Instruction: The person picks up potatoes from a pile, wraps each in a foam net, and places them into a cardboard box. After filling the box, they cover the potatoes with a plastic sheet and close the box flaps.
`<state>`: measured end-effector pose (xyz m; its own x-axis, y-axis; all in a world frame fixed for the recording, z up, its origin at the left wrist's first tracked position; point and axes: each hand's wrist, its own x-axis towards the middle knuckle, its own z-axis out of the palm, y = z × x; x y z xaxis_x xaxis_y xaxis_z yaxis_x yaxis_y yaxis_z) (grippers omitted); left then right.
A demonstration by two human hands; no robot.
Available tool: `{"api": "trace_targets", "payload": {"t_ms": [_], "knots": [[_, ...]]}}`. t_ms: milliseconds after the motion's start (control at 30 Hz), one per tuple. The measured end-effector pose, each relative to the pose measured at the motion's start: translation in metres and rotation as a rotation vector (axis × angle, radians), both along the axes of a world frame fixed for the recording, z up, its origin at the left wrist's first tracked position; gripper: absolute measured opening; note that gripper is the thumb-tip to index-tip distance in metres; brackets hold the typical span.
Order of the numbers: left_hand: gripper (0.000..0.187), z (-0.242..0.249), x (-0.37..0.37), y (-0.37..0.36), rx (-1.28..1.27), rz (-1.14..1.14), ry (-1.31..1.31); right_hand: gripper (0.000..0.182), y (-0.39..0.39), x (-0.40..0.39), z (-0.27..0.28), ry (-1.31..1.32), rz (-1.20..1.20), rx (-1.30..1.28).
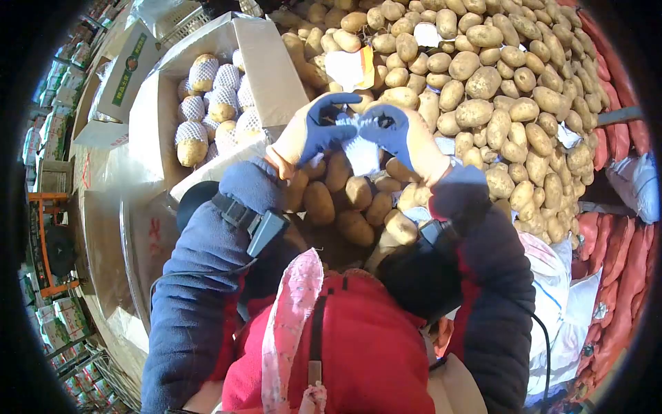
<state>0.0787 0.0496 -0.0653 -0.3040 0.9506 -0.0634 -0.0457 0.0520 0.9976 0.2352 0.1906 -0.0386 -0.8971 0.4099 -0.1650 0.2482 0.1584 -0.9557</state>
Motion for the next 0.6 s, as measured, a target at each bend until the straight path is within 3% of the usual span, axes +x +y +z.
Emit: {"api": "trace_targets", "payload": {"t_ms": [67,100,167,233,300,333,367,400,467,567,600], "knots": [[0.029,0.003,-0.002,-0.002,-0.004,-0.039,-0.112,0.022,-0.005,0.0,0.005,-0.075,-0.094,0.024],[0.029,0.002,-0.002,-0.005,-0.007,-0.04,-0.114,0.022,-0.005,-0.002,0.002,-0.077,-0.095,0.021],[0.027,0.002,-0.002,-0.011,-0.22,-0.166,-0.028,0.019,-0.002,-0.004,-0.007,0.254,-0.079,-0.088],[0.028,0.002,0.0,-0.011,-0.205,-0.211,-0.016,0.017,0.005,-0.007,-0.014,0.241,-0.083,-0.107],[0.027,0.005,0.002,-0.006,0.142,-0.08,0.122,0.016,0.004,-0.014,-0.012,0.279,-0.169,-0.174],[0.024,0.005,0.0,-0.006,-0.023,-0.029,-0.038,0.014,0.0,-0.011,-0.013,0.417,-0.168,-0.032],[0.023,0.011,-0.002,-0.005,-0.061,-0.017,-0.321,0.014,0.014,-0.001,-0.042,0.411,-0.168,-0.036],[0.024,0.014,-0.004,-0.006,-0.079,-0.079,-0.369,0.023,0.04,0.017,-0.092,0.43,-0.178,0.165],[0.019,0.026,0.001,-0.008,-0.012,-0.138,-0.463,0.033,0.05,0.037,-0.086,-0.248,0.14,0.758],[0.017,0.018,0.006,0.005,0.191,-0.069,-0.542,0.025,0.031,0.05,-0.07,-0.849,0.49,1.202],[0.018,0.016,0.003,0.007,0.258,-0.009,-0.371,0.024,0.029,0.042,-0.083,-0.865,0.561,1.245]]}}
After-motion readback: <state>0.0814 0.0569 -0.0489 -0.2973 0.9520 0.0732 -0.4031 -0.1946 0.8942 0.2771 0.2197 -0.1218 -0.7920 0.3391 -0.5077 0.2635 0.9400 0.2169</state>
